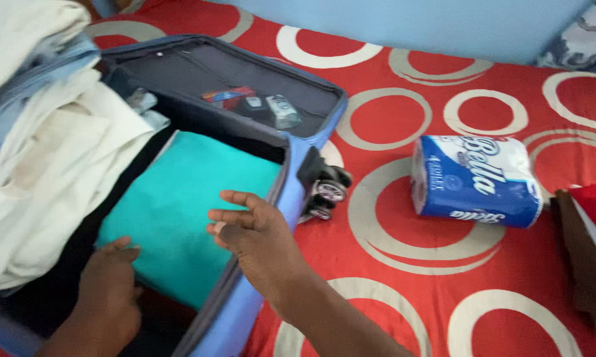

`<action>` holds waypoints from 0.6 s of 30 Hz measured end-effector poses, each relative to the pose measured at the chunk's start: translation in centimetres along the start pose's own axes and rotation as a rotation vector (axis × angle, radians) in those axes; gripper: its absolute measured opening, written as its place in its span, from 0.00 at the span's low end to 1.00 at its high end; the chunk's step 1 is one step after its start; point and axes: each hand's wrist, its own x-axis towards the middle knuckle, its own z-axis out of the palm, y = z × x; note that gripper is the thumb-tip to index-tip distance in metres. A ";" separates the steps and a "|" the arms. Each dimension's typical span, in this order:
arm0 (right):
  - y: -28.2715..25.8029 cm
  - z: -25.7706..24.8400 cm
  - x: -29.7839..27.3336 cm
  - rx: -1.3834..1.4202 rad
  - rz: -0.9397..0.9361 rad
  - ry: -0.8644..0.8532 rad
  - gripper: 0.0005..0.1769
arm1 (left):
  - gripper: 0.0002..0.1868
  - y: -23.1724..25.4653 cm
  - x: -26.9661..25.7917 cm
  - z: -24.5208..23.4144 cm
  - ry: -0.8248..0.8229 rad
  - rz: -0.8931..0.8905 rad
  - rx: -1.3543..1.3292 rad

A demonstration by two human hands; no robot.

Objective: The person takes a turquoise jersey and a white jersey out of a suitcase and folds them by hand on a bed, placing them onto a stack of clothes.

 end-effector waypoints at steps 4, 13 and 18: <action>1.9 2.3 1.0 -0.211 0.110 -0.032 0.34 | 0.36 -4.3 2.1 -1.9 -0.262 0.664 0.634; 2.9 4.8 1.7 -0.462 0.097 -0.053 0.41 | 0.34 -5.5 0.7 -1.5 -0.370 0.519 0.978; 2.7 5.4 1.4 -0.608 0.028 -0.080 0.43 | 0.40 -6.5 0.0 0.0 -0.471 0.487 1.030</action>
